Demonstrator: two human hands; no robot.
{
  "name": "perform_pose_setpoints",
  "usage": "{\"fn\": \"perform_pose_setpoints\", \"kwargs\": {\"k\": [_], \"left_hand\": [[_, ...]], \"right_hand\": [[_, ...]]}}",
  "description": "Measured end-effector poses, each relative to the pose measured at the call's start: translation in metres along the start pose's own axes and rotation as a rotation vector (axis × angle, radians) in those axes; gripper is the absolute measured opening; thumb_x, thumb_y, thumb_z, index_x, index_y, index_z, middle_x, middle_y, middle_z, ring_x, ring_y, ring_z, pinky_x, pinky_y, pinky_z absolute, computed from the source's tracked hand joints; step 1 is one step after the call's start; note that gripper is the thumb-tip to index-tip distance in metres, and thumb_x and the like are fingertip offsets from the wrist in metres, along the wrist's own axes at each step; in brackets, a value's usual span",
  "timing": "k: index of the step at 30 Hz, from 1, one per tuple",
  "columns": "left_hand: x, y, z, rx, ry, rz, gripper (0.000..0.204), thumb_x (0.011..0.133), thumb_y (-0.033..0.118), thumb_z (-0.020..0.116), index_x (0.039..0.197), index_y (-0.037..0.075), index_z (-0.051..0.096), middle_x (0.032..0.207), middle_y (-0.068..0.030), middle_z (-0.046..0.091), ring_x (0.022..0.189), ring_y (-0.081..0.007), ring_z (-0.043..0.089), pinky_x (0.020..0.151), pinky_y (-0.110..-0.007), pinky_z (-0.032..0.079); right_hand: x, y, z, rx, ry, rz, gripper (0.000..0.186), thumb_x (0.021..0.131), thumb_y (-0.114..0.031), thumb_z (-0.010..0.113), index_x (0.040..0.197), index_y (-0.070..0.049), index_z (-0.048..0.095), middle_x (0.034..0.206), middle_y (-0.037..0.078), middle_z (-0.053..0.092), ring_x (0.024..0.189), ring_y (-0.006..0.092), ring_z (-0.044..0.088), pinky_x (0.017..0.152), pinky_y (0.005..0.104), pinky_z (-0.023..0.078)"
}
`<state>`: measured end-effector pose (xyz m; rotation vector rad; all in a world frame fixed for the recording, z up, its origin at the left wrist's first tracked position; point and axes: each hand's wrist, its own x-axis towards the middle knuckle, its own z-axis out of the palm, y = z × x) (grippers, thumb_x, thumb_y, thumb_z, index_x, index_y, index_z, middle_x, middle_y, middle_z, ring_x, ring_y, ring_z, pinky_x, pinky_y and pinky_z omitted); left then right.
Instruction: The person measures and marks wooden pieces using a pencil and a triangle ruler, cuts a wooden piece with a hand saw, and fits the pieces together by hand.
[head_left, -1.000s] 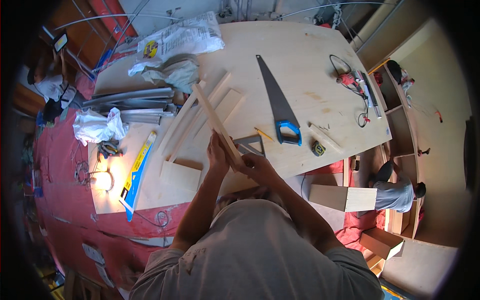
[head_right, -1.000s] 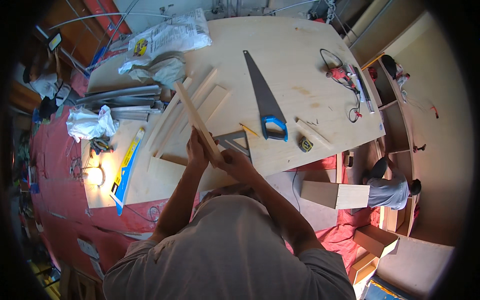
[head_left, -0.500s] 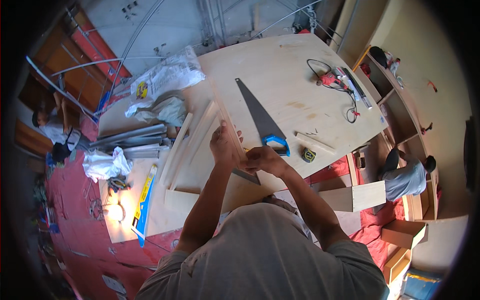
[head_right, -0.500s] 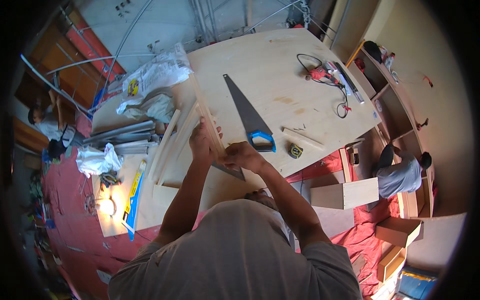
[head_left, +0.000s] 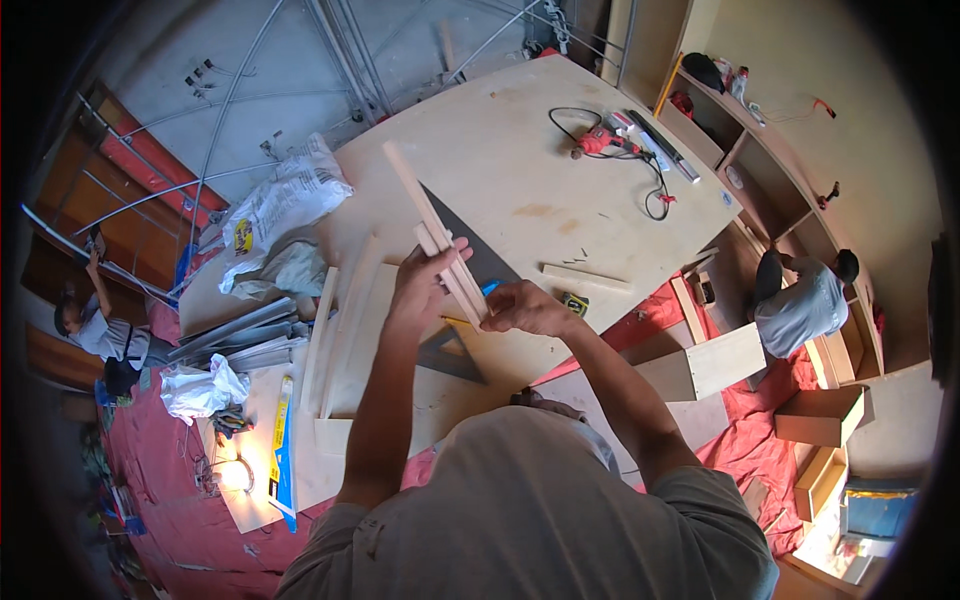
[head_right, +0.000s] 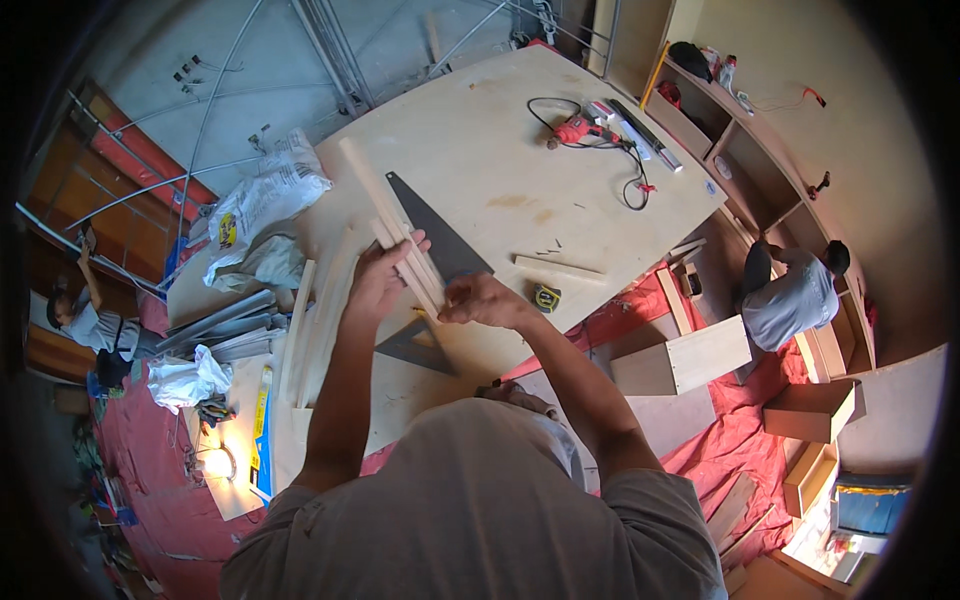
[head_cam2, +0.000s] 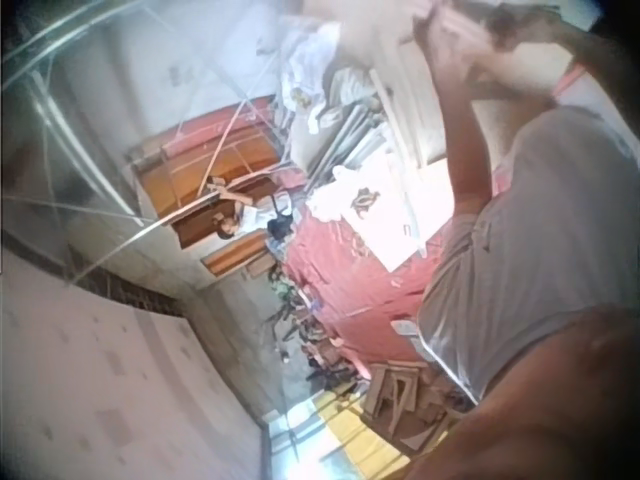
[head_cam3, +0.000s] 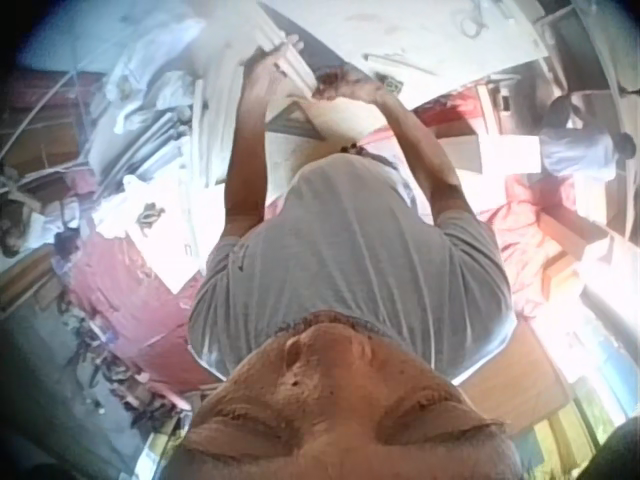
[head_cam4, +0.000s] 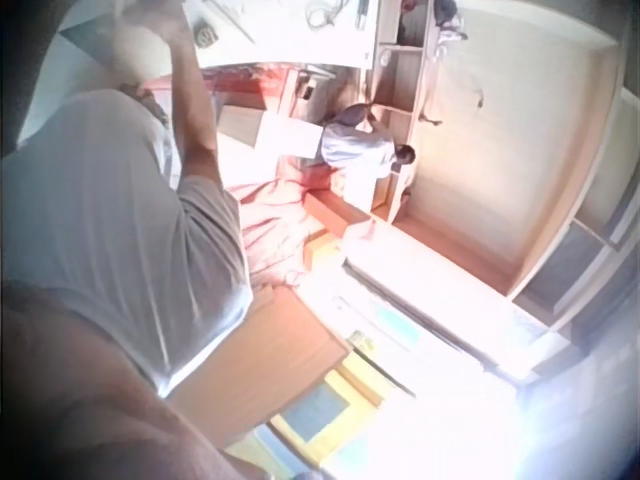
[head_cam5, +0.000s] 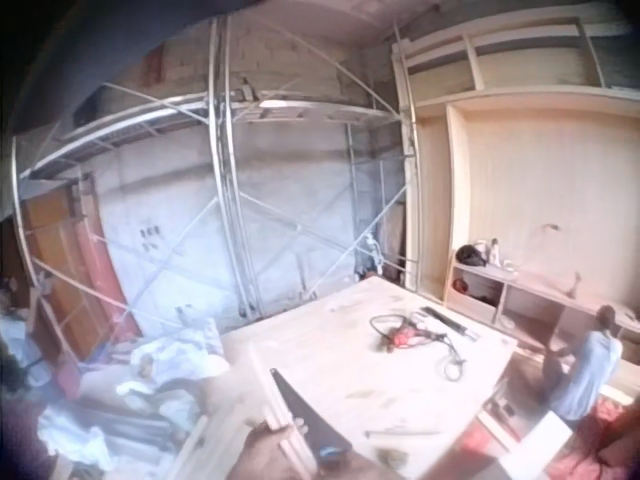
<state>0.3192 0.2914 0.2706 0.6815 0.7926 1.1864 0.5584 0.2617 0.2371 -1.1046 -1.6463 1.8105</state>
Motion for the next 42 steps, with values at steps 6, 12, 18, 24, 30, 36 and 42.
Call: {"fn": "perform_pose_setpoints", "kwargs": {"k": [6, 12, 18, 24, 30, 36, 42], "left_hand": [[-0.028, -0.057, -0.01, 0.373, -0.109, -0.01, 0.052, 0.088, -0.006, 0.074, 0.138, -0.002, 0.059, 0.128, -0.0143, 0.073, 0.119, -0.0227, 0.07, 0.102, -0.039, 0.057], [-0.072, -0.112, 0.023, 0.644, -0.098, -0.05, 0.046, 0.085, 0.001, 0.082, 0.129, 0.0, 0.068, 0.122, -0.0086, 0.076, 0.112, -0.0165, 0.071, 0.098, -0.034, 0.057], [-0.079, -0.187, -0.009, 0.678, -0.083, 0.001, 0.047, 0.088, 0.006, 0.082, 0.133, 0.006, 0.069, 0.125, -0.0086, 0.076, 0.115, -0.0161, 0.07, 0.1, -0.034, 0.055], [-0.082, -0.225, -0.029, 0.667, -0.022, 0.0, 0.049, 0.087, 0.006, 0.082, 0.134, 0.004, 0.068, 0.123, -0.0173, 0.075, 0.117, -0.0284, 0.072, 0.099, -0.04, 0.055], [-0.087, -0.228, -0.041, 0.707, 0.016, 0.106, 0.056, 0.08, 0.004, 0.085, 0.133, 0.005, 0.069, 0.122, -0.0176, 0.076, 0.114, -0.0325, 0.073, 0.098, -0.04, 0.056], [-0.088, -0.239, -0.042, 0.755, -0.001, 0.161, 0.051, 0.085, 0.01, 0.084, 0.133, 0.007, 0.068, 0.125, -0.0167, 0.073, 0.113, -0.0332, 0.072, 0.097, -0.04, 0.056], [-0.083, -0.238, -0.038, 0.827, -0.016, 0.209, 0.054, 0.081, 0.005, 0.083, 0.133, 0.008, 0.068, 0.13, -0.0179, 0.072, 0.114, -0.04, 0.072, 0.097, -0.043, 0.058]], "right_hand": [[-0.014, 0.063, -0.005, -0.308, 0.037, -0.106, 0.042, 0.082, -0.026, 0.086, 0.115, -0.003, 0.073, 0.106, 0.014, 0.077, 0.102, 0.0259, 0.073, 0.088, 0.0396, 0.054], [-0.017, 0.142, 0.007, -0.566, 0.233, -0.24, 0.055, 0.078, -0.024, 0.09, 0.129, -0.011, 0.071, 0.12, 0.017, 0.075, 0.113, 0.0381, 0.07, 0.099, 0.045, 0.057], [-0.009, 0.238, 0.008, -0.514, 0.139, -0.228, 0.051, 0.078, -0.018, 0.086, 0.127, -0.012, 0.074, 0.121, 0.016, 0.073, 0.112, 0.0367, 0.07, 0.098, 0.0444, 0.058], [0.0, 0.285, 0.009, 0.009, 0.053, 0.051, 0.046, 0.077, -0.025, 0.086, 0.119, -0.011, 0.078, 0.121, 0.014, 0.074, 0.115, 0.0372, 0.066, 0.105, 0.0443, 0.053], [0.0, 0.265, 0.014, -0.293, -0.011, -0.121, 0.042, 0.085, -0.021, 0.082, 0.124, -0.009, 0.075, 0.118, 0.013, 0.074, 0.117, 0.0324, 0.067, 0.103, 0.0406, 0.054], [-0.005, 0.289, 0.005, 0.148, -0.029, 0.154, 0.036, 0.091, -0.011, 0.076, 0.126, -0.003, 0.071, 0.127, 0.012, 0.069, 0.118, 0.0255, 0.068, 0.1, 0.0351, 0.056], [0.0, 0.333, -0.014, 0.162, -0.061, 0.164, 0.037, 0.09, -0.016, 0.078, 0.126, -0.009, 0.072, 0.126, 0.012, 0.069, 0.113, 0.0267, 0.071, 0.096, 0.0351, 0.058]]}}
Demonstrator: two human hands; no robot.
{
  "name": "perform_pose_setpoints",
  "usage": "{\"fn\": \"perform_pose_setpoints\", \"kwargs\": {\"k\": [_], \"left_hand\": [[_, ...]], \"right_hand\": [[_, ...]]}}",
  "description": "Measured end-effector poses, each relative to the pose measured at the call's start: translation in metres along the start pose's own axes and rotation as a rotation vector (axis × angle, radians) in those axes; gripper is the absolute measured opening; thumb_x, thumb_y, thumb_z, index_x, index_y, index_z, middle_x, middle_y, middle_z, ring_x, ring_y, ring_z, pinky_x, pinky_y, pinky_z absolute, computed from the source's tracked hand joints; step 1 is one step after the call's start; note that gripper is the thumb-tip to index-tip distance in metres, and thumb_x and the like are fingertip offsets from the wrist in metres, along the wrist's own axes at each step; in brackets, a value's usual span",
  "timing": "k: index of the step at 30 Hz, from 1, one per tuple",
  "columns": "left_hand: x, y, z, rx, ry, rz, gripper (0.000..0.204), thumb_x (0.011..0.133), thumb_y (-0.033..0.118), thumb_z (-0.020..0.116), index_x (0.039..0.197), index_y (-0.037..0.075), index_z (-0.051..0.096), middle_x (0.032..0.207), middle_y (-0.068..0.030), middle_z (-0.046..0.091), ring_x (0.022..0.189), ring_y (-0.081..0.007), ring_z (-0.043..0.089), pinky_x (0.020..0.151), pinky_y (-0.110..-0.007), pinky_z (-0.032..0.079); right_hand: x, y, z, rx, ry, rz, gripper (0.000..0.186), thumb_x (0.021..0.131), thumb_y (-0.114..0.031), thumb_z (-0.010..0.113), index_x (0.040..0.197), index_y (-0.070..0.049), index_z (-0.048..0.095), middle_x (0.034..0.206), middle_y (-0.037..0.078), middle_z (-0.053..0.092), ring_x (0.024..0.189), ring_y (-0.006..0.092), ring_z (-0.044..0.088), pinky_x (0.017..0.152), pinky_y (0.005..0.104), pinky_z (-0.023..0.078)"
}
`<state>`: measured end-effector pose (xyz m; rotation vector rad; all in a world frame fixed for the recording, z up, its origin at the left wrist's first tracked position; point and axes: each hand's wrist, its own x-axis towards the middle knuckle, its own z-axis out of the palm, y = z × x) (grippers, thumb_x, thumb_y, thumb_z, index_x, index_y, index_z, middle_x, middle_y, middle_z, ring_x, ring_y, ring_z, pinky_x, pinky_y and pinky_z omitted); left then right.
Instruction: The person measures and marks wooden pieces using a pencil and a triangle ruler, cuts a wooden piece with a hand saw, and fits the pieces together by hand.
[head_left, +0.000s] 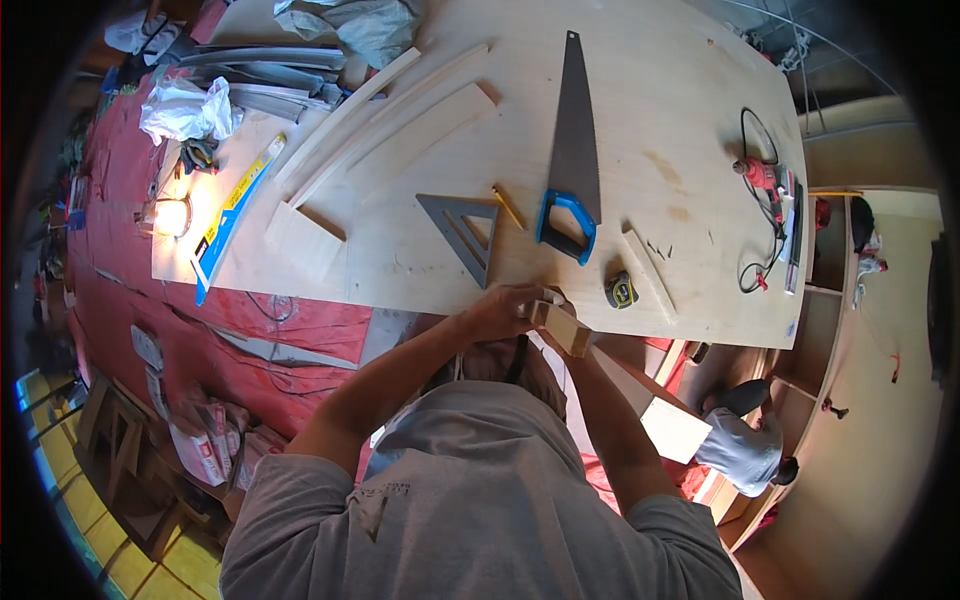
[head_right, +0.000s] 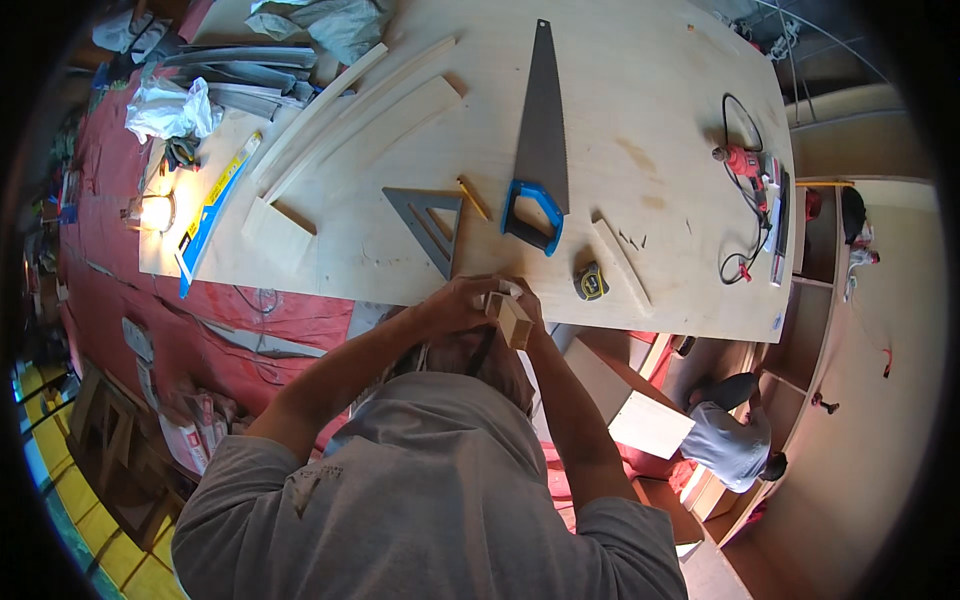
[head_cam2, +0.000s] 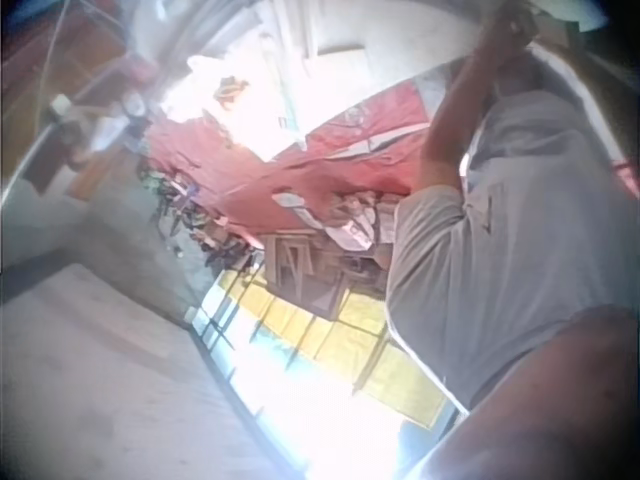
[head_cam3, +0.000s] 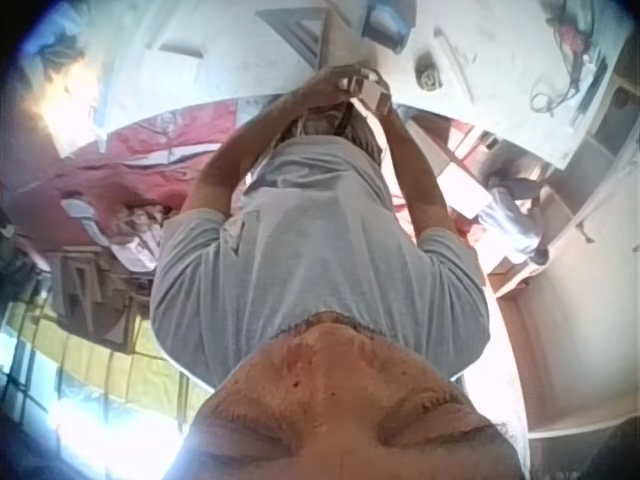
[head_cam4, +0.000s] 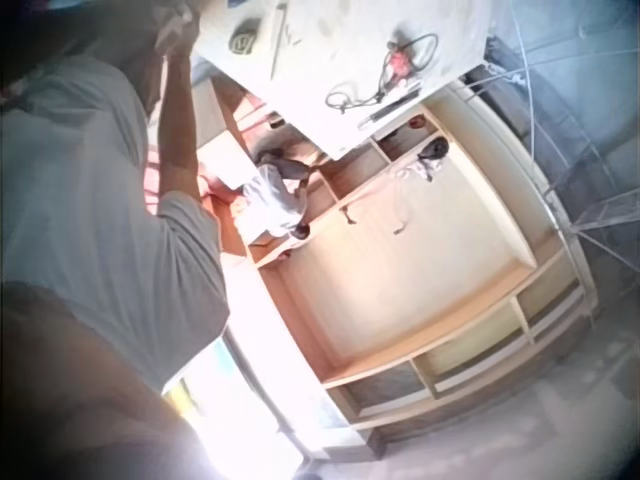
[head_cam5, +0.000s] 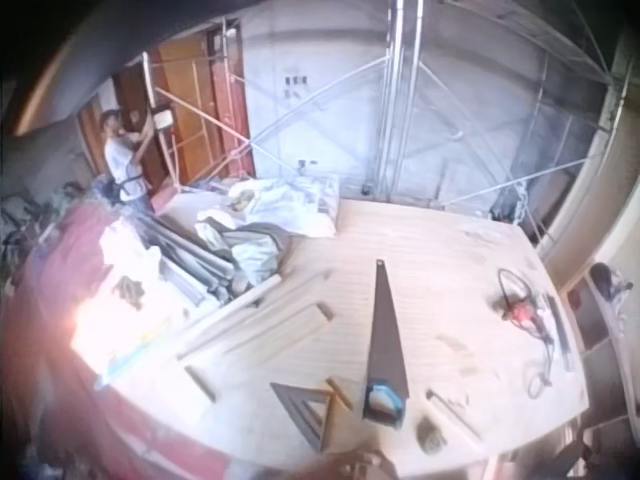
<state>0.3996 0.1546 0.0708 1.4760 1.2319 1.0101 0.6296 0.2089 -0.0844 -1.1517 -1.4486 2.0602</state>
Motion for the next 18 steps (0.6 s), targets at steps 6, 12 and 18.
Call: {"fn": "perform_pose_setpoints", "kwargs": {"k": [6, 12, 18], "left_hand": [[-0.004, 0.007, -0.005, -0.031, 0.043, 0.041, 0.051, 0.084, 0.007, 0.082, 0.131, 0.008, 0.065, 0.126, -0.0191, 0.071, 0.114, -0.0433, 0.069, 0.095, -0.046, 0.058], [-0.003, 0.004, 0.0, -0.007, 0.031, 0.028, 0.052, 0.084, 0.006, 0.08, 0.133, 0.01, 0.063, 0.129, -0.0188, 0.07, 0.117, -0.0442, 0.068, 0.097, -0.048, 0.057], [-0.001, 0.007, -0.002, 0.021, -0.016, 0.012, 0.054, 0.085, 0.007, 0.078, 0.137, 0.011, 0.063, 0.133, -0.0183, 0.068, 0.121, -0.0421, 0.068, 0.103, -0.045, 0.056]], "right_hand": [[0.006, 0.012, -0.003, -0.263, -0.047, -0.133, 0.041, 0.086, -0.018, 0.082, 0.126, -0.012, 0.072, 0.125, 0.012, 0.069, 0.114, 0.0277, 0.071, 0.097, 0.0357, 0.058], [-0.004, -0.014, 0.01, -0.017, -0.03, -0.155, 0.045, 0.085, -0.016, 0.084, 0.127, -0.01, 0.07, 0.124, 0.011, 0.068, 0.113, 0.0257, 0.07, 0.096, 0.0342, 0.058], [-0.002, -0.007, 0.009, -0.266, -0.018, -0.241, 0.05, 0.083, -0.015, 0.086, 0.129, -0.008, 0.066, 0.124, 0.009, 0.067, 0.113, 0.0228, 0.069, 0.095, 0.0342, 0.057]]}}
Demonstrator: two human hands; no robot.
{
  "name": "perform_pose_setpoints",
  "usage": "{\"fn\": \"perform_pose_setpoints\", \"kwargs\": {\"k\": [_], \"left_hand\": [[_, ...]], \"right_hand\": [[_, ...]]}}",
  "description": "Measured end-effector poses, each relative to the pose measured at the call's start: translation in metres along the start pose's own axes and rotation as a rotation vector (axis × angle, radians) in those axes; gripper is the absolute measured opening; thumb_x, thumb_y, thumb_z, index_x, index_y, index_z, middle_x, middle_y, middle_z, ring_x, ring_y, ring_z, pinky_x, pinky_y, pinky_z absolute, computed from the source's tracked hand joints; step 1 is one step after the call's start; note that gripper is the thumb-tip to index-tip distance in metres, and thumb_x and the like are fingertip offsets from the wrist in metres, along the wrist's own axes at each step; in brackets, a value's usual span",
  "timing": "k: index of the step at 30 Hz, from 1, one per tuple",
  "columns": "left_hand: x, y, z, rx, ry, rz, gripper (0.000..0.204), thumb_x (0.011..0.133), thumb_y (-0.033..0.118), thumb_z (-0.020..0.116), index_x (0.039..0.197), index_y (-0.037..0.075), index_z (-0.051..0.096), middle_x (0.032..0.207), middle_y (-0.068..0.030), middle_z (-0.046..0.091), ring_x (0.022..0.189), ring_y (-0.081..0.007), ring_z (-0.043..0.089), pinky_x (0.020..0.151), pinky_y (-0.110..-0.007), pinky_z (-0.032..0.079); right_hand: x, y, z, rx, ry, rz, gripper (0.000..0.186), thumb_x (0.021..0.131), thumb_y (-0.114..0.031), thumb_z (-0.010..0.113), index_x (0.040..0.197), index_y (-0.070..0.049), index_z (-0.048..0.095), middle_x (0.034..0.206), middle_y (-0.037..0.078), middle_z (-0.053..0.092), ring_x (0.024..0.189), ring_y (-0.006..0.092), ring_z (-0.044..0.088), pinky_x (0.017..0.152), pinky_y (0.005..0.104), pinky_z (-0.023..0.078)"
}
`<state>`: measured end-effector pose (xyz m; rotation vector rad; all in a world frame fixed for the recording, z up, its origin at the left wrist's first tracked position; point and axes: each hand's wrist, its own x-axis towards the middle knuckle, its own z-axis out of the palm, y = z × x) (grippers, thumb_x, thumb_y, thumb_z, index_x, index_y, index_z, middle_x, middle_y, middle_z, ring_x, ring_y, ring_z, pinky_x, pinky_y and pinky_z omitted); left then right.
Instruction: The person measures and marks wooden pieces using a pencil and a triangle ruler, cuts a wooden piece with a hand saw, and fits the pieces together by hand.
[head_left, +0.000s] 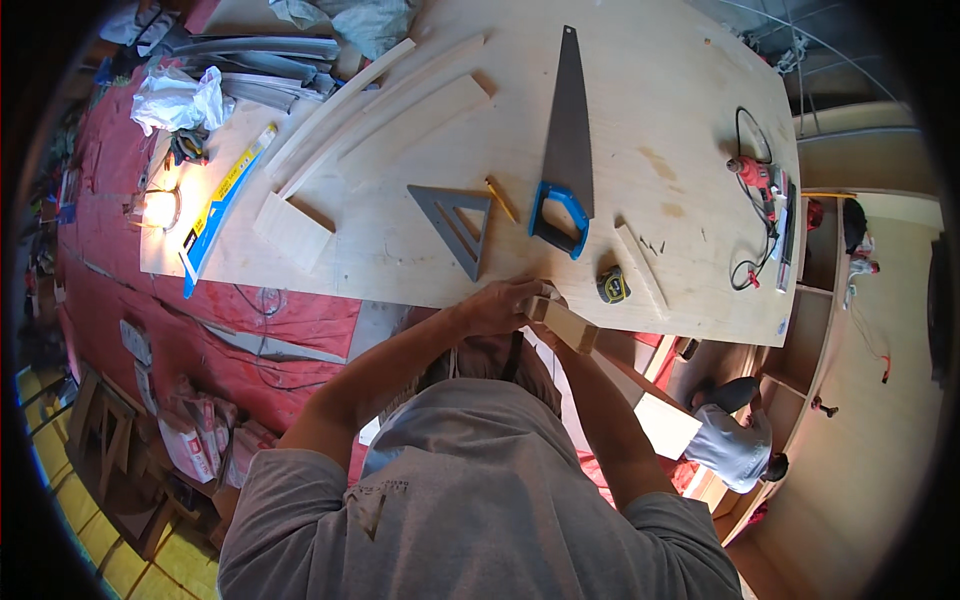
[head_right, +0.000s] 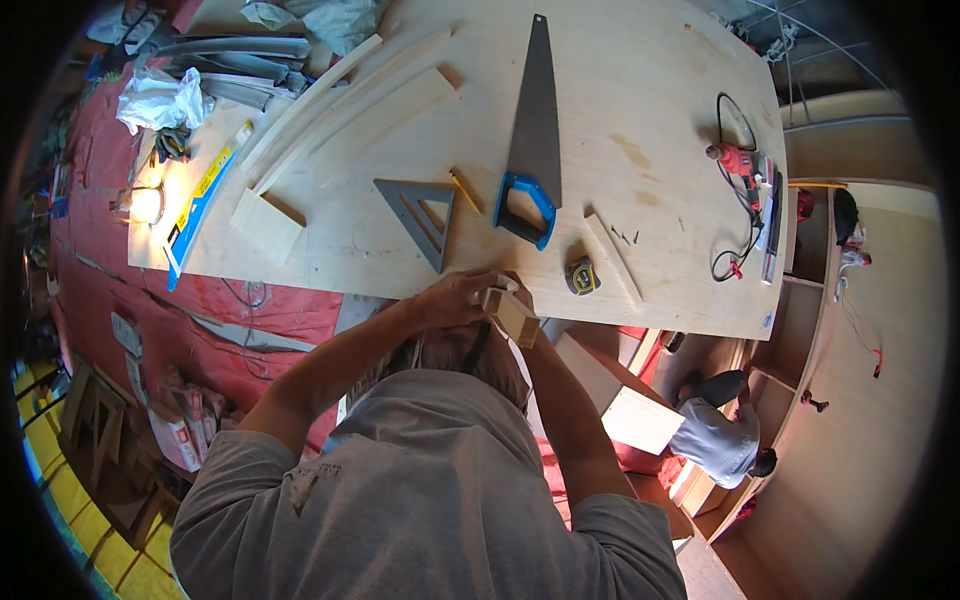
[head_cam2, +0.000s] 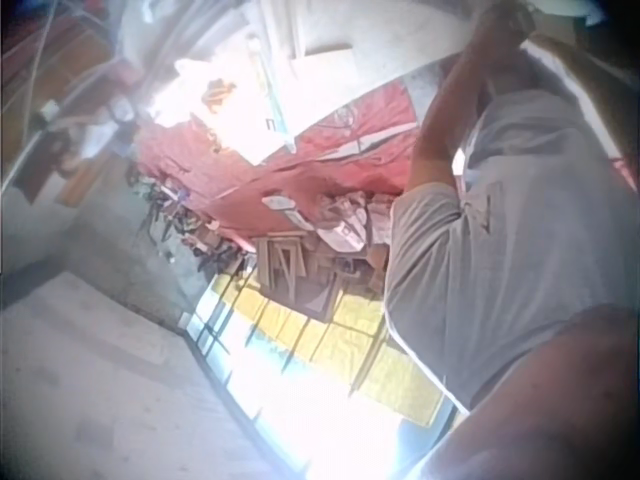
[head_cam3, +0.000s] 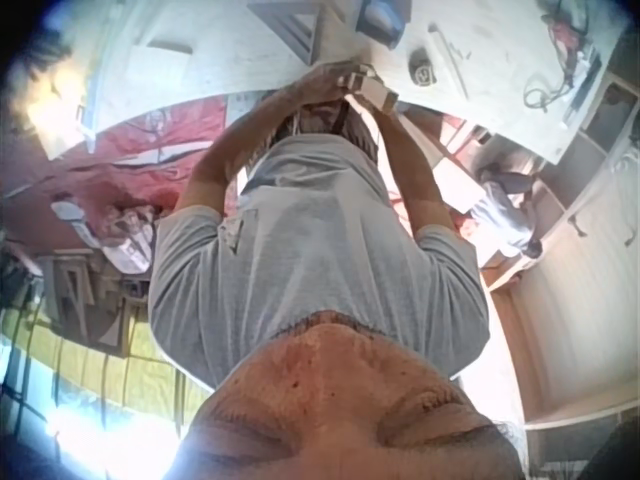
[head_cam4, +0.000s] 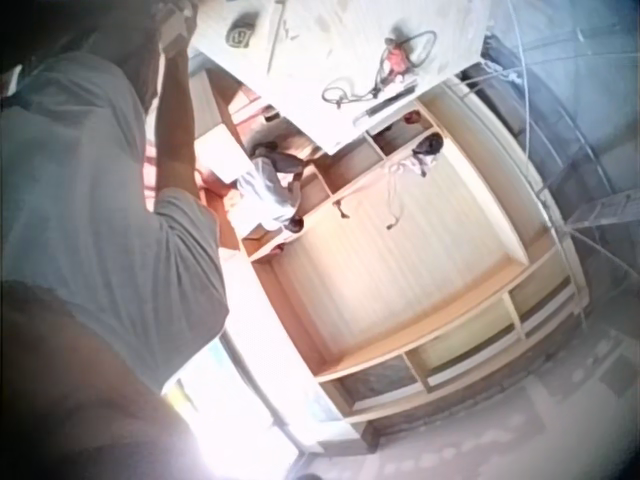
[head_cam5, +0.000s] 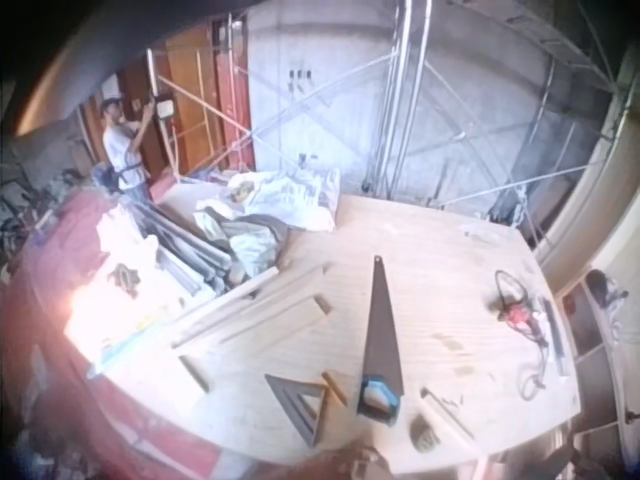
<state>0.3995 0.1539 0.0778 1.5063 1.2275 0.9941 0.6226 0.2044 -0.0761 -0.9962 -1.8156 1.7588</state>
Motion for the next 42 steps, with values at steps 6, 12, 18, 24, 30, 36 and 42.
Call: {"fn": "perform_pose_setpoints", "kwargs": {"k": [6, 12, 18, 24, 30, 36, 42], "left_hand": [[-0.002, -0.003, 0.001, 0.054, -0.031, -0.056, 0.053, 0.086, 0.01, 0.078, 0.136, 0.008, 0.062, 0.133, -0.0185, 0.068, 0.121, -0.0431, 0.067, 0.102, -0.045, 0.056], [-0.006, -0.006, 0.0, 0.056, -0.039, -0.066, 0.054, 0.084, 0.008, 0.077, 0.136, 0.006, 0.062, 0.132, -0.0188, 0.068, 0.122, -0.0427, 0.066, 0.102, -0.045, 0.055], [-0.006, -0.005, -0.001, 0.063, -0.012, 0.004, 0.056, 0.082, 0.006, 0.077, 0.136, 0.006, 0.062, 0.128, -0.0175, 0.07, 0.119, -0.041, 0.068, 0.101, -0.045, 0.055], [0.001, -0.003, 0.008, 0.03, -0.029, -0.075, 0.054, 0.085, 0.011, 0.084, 0.135, 0.006, 0.064, 0.128, -0.0203, 0.071, 0.12, -0.0395, 0.069, 0.097, -0.043, 0.056], [-0.006, -0.014, 0.014, -0.065, 0.019, -0.148, 0.048, 0.087, 0.018, 0.087, 0.129, 0.006, 0.066, 0.12, -0.0153, 0.074, 0.112, -0.0345, 0.073, 0.093, -0.042, 0.056], [-0.005, 0.002, 0.016, -0.029, 0.047, -0.105, 0.044, 0.088, 0.021, 0.088, 0.125, 0.006, 0.068, 0.115, -0.014, 0.074, 0.105, -0.0315, 0.073, 0.089, -0.04, 0.057], [-0.007, -0.009, 0.013, -0.001, 0.04, -0.168, 0.042, 0.088, 0.02, 0.087, 0.123, 0.006, 0.07, 0.11, -0.0135, 0.076, 0.102, -0.0321, 0.074, 0.088, -0.041, 0.057]], "right_hand": [[0.0, 0.007, 0.0, 0.316, -0.014, 0.11, 0.053, 0.083, -0.011, 0.086, 0.13, -0.005, 0.064, 0.122, 0.007, 0.067, 0.109, 0.0192, 0.069, 0.091, 0.0299, 0.058], [0.006, -0.005, 0.004, 0.74, -0.025, 0.21, 0.039, 0.097, -0.019, 0.068, 0.132, -0.006, 0.061, 0.118, 0.01, 0.067, 0.104, 0.0219, 0.071, 0.085, 0.0343, 0.062], [0.009, -0.016, 0.009, 0.809, 0.05, 0.37, 0.044, 0.095, -0.035, 0.068, 0.13, -0.009, 0.065, 0.118, 0.013, 0.071, 0.105, 0.0296, 0.071, 0.086, 0.0438, 0.062], [0.019, -0.012, -0.001, 0.085, 0.04, -0.001, 0.054, 0.078, -0.048, 0.086, 0.117, -0.014, 0.075, 0.114, 0.017, 0.074, 0.112, 0.0367, 0.067, 0.1, 0.0451, 0.054], [0.018, -0.072, -0.016, -0.524, -0.154, -0.091, 0.049, 0.08, -0.041, 0.088, 0.119, -0.015, 0.074, 0.114, 0.014, 0.073, 0.109, 0.0364, 0.068, 0.097, 0.0439, 0.056], [0.017, -0.062, -0.011, -0.487, -0.113, -0.114, 0.043, 0.079, -0.032, 0.087, 0.115, -0.012, 0.074, 0.11, 0.016, 0.07, 0.109, 0.0383, 0.066, 0.097, 0.0453, 0.054], [0.022, -0.056, -0.003, -0.493, -0.082, -0.078, 0.042, 0.078, -0.027, 0.088, 0.113, -0.008, 0.073, 0.109, 0.018, 0.07, 0.106, 0.0405, 0.068, 0.093, 0.0458, 0.055]]}}
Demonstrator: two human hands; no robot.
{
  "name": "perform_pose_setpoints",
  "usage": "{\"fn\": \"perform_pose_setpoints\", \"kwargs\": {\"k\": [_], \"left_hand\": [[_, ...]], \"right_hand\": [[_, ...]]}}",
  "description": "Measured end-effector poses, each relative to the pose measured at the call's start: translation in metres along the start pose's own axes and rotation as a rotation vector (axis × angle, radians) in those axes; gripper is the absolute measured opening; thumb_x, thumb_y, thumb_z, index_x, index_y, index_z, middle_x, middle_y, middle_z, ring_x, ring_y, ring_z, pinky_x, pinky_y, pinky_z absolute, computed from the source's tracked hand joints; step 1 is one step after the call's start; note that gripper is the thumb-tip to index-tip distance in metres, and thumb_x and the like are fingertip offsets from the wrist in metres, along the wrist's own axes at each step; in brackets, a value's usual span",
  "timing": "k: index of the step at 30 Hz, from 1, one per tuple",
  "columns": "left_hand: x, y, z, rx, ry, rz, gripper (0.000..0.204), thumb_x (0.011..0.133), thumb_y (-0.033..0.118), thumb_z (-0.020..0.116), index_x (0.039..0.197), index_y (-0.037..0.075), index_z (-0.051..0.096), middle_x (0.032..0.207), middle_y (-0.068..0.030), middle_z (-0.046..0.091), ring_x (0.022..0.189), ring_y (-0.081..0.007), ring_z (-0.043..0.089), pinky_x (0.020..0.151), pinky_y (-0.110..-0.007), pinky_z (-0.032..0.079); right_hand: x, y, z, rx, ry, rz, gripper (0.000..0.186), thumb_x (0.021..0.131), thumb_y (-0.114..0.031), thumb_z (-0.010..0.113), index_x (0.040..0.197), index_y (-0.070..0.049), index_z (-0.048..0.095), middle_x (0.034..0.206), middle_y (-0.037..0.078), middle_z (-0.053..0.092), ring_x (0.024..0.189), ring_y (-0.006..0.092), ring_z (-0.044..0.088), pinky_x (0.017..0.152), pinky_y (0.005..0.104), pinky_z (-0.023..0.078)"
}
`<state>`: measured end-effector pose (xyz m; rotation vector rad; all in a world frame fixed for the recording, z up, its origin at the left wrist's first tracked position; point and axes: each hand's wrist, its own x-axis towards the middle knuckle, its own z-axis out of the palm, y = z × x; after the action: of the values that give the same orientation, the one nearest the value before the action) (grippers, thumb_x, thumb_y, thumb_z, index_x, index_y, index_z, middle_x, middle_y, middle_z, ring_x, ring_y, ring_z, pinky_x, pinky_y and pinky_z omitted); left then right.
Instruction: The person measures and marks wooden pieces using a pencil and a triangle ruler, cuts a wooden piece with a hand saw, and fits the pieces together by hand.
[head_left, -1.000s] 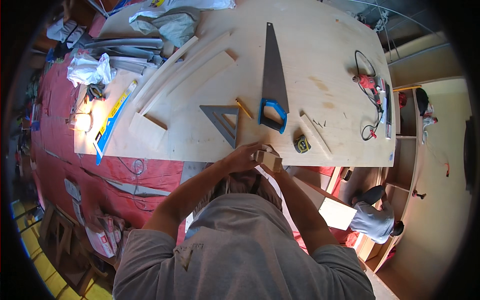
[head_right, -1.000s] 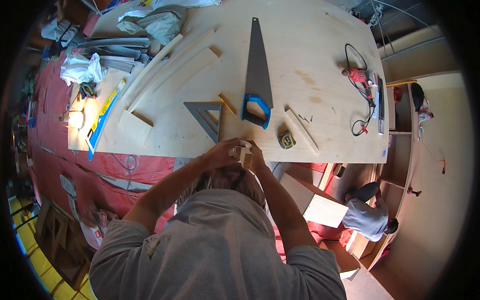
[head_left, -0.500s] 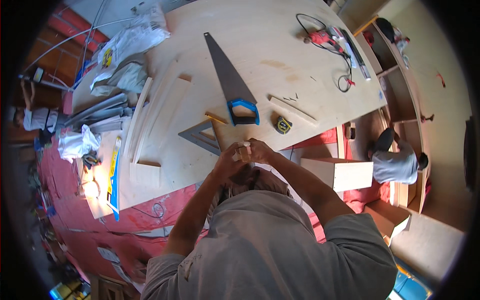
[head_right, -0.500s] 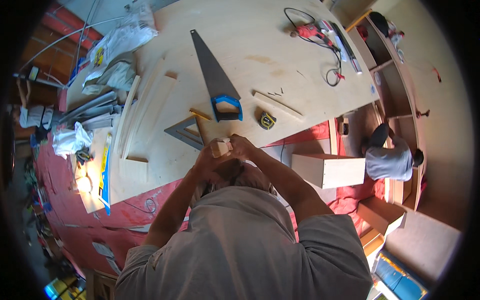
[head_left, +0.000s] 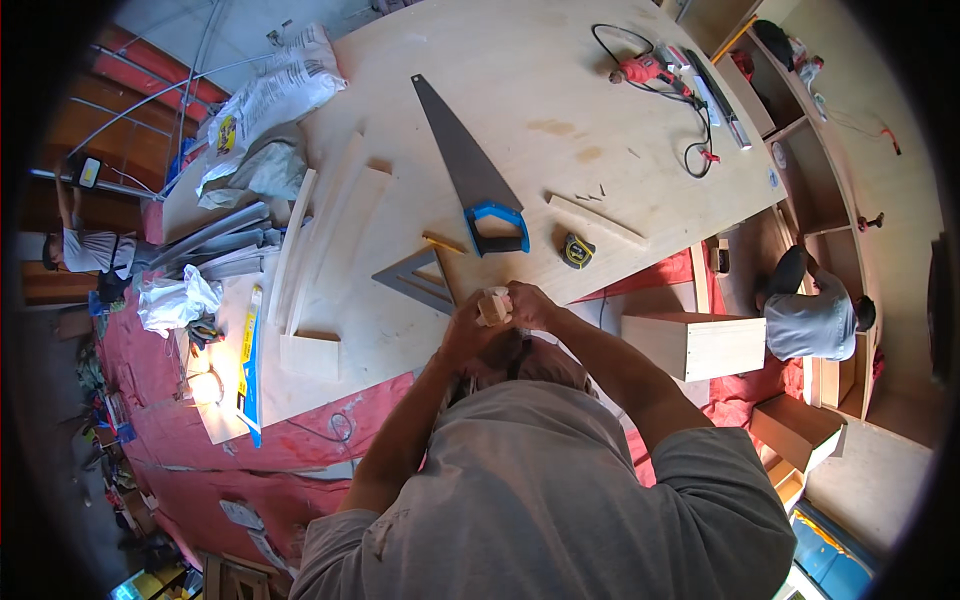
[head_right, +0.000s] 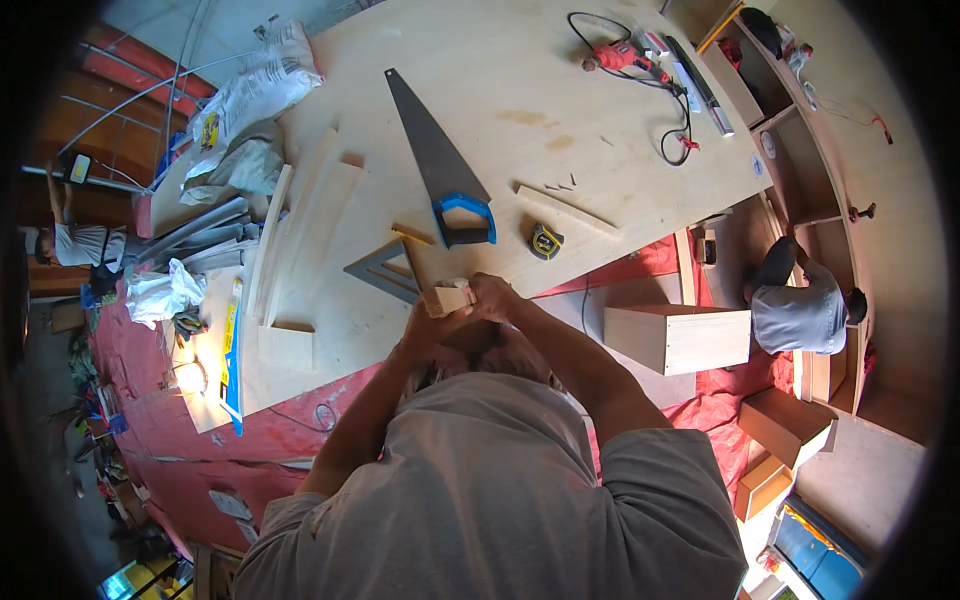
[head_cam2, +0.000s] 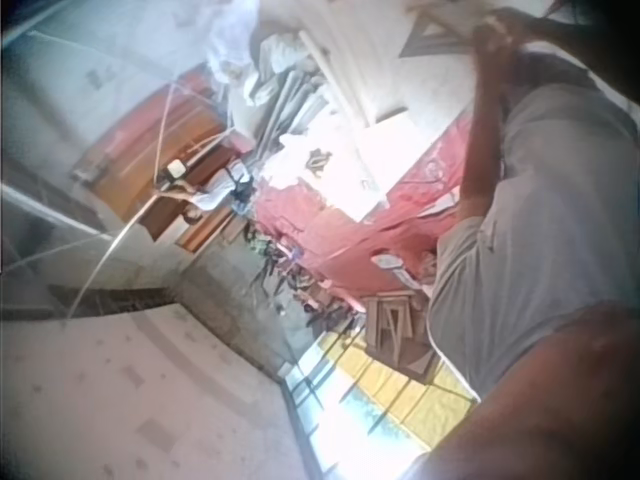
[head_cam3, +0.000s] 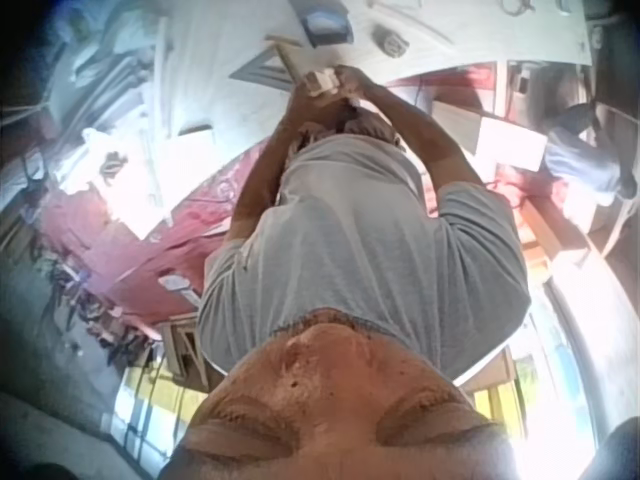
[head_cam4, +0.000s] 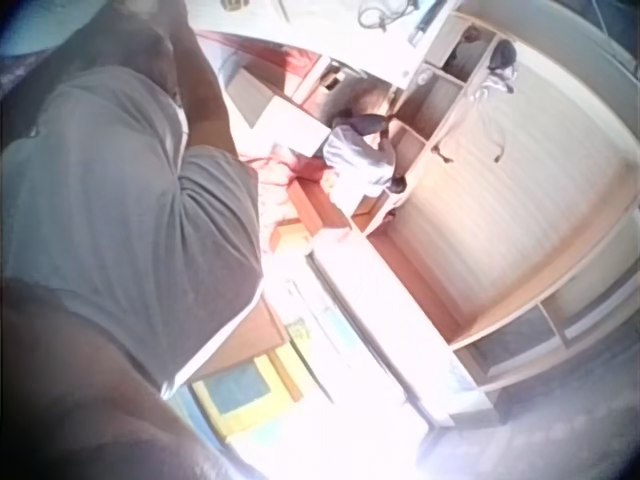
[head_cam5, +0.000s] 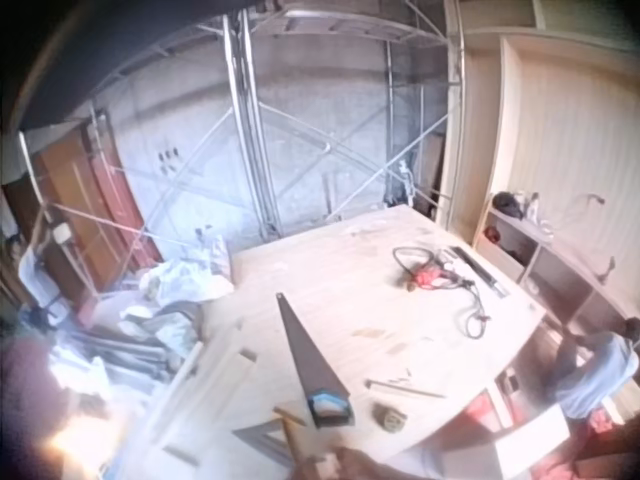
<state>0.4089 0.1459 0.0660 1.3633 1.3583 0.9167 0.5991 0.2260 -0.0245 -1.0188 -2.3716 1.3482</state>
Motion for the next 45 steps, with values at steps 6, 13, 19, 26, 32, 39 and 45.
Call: {"fn": "perform_pose_setpoints", "kwargs": {"k": [6, 13, 19, 26, 32, 39, 45], "left_hand": [[0.002, 0.037, -0.008, 0.02, -0.007, -0.009, 0.037, 0.089, 0.022, 0.085, 0.119, 0.006, 0.071, 0.112, -0.0145, 0.078, 0.107, -0.0325, 0.075, 0.089, -0.04, 0.058], [0.025, 0.063, -0.029, 0.068, -0.03, -0.033, 0.041, 0.09, 0.024, 0.083, 0.124, 0.008, 0.068, 0.11, -0.0139, 0.077, 0.106, -0.0314, 0.075, 0.092, -0.041, 0.057], [0.045, 0.102, -0.048, 0.049, 0.005, 0.07, 0.045, 0.087, 0.023, 0.081, 0.124, 0.003, 0.063, 0.108, -0.0153, 0.075, 0.106, -0.0288, 0.074, 0.093, -0.042, 0.057], [0.064, 0.123, -0.038, -0.21, 0.152, 0.03, 0.039, 0.088, 0.019, 0.079, 0.117, -0.001, 0.064, 0.096, -0.0093, 0.073, 0.09, -0.0203, 0.071, 0.083, -0.036, 0.058], [0.076, 0.126, -0.035, -0.32, 0.194, -0.15, 0.037, 0.086, 0.025, 0.083, 0.109, 0.001, 0.066, 0.088, -0.0076, 0.071, 0.078, -0.0173, 0.069, 0.07, -0.036, 0.056], [0.077, 0.114, -0.036, 0.015, 0.217, -0.126, 0.049, 0.088, 0.034, 0.083, 0.113, -0.002, 0.063, 0.084, -0.013, 0.071, 0.073, -0.025, 0.068, 0.071, -0.04, 0.056], [0.059, 0.1, -0.054, 0.434, 0.149, 0.015, 0.06, 0.093, 0.034, 0.078, 0.13, -0.006, 0.05, 0.104, -0.0343, 0.07, 0.099, -0.0536, 0.069, 0.083, -0.055, 0.055]], "right_hand": [[-0.009, -0.018, -0.01, 0.024, 0.002, 0.113, 0.042, 0.079, -0.029, 0.085, 0.114, -0.009, 0.073, 0.107, 0.021, 0.07, 0.104, 0.0422, 0.069, 0.09, 0.0465, 0.055], [-0.001, -0.062, -0.047, 0.24, -0.209, 0.163, 0.04, 0.076, -0.021, 0.083, 0.112, -0.008, 0.074, 0.115, 0.017, 0.072, 0.106, 0.0317, 0.072, 0.09, 0.0402, 0.056], [-0.001, -0.153, -0.108, 0.664, -0.193, 0.11, 0.042, 0.07, -0.018, 0.089, 0.108, -0.005, 0.077, 0.122, 0.007, 0.071, 0.106, 0.0204, 0.071, 0.097, 0.0357, 0.055], [0.018, -0.141, -0.11, 0.534, -0.322, 0.094, 0.054, 0.067, -0.013, 0.095, 0.115, -0.006, 0.072, 0.103, 0.003, 0.076, 0.102, 0.0188, 0.071, 0.099, 0.0355, 0.053], [0.015, -0.158, -0.127, 0.645, -0.411, 0.255, 0.037, 0.067, -0.014, 0.096, 0.099, -0.005, 0.078, 0.094, 0.006, 0.078, 0.098, 0.0174, 0.072, 0.095, 0.0332, 0.054], [0.012, -0.144, -0.101, 0.759, -0.39, 0.199, 0.033, 0.075, -0.015, 0.092, 0.103, -0.005, 0.079, 0.096, 0.005, 0.079, 0.096, 0.0155, 0.072, 0.095, 0.0314, 0.053], [-0.009, -0.139, -0.108, 0.706, -0.259, 0.165, 0.037, 0.088, -0.013, 0.081, 0.121, 0.0, 0.075, 0.108, 0.008, 0.077, 0.108, 0.016, 0.071, 0.098, 0.0326, 0.055]]}}
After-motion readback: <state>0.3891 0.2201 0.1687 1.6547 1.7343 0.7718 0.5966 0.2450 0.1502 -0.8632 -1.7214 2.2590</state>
